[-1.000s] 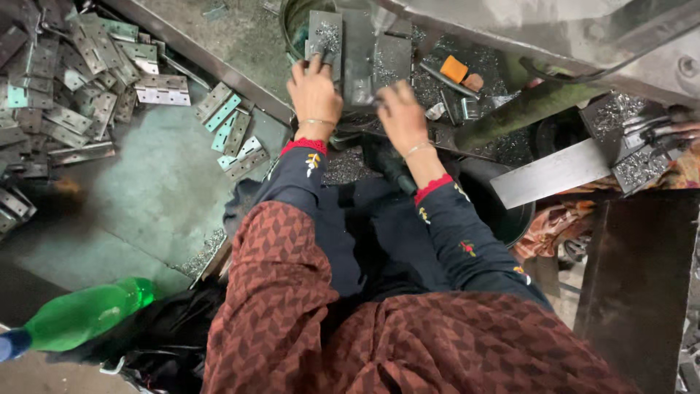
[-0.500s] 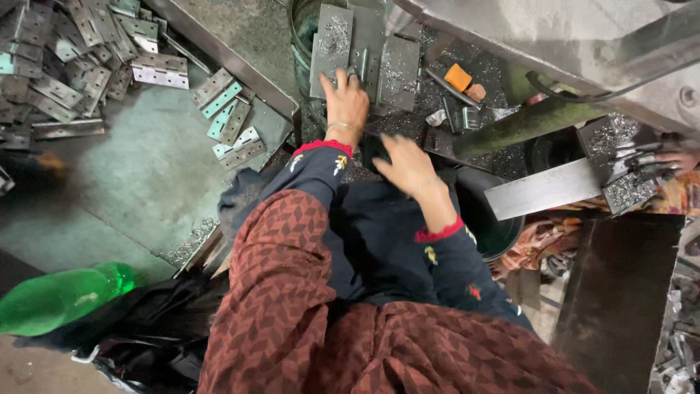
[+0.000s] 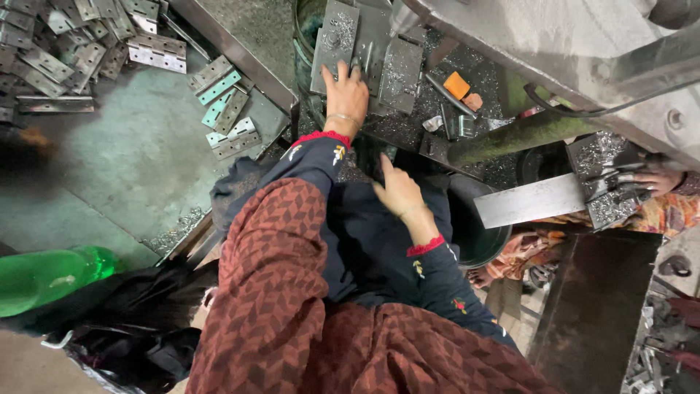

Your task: The person picks up metal brackets from a pile, places them into a machine for processing, and then cleans the finished parts using a white cloth while sitting on the floor.

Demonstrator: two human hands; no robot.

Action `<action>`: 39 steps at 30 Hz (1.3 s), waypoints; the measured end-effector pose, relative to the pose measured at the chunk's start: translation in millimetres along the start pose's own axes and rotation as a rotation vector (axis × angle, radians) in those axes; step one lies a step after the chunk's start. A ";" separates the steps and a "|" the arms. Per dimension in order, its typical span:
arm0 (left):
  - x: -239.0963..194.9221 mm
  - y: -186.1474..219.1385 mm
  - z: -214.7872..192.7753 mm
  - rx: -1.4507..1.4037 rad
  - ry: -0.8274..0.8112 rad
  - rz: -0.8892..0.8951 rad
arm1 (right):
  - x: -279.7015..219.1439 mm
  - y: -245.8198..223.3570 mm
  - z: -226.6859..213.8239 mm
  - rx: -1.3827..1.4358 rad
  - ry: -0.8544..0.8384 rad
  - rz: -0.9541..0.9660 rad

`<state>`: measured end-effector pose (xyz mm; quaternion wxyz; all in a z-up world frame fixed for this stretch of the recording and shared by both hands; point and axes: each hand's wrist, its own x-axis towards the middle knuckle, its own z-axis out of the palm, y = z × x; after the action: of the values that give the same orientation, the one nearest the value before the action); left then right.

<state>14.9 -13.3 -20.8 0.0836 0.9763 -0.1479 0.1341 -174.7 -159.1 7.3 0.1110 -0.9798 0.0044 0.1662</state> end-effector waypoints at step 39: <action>31.0 -0.1 -13.7 0.039 -0.228 -0.030 | -18.2 -15.1 16.4 -0.074 0.038 0.030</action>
<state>40.2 -18.7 1.2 0.0491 0.9888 -0.1391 0.0239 -196.6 -141.2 1.4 0.0722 -0.9860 0.0152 0.1493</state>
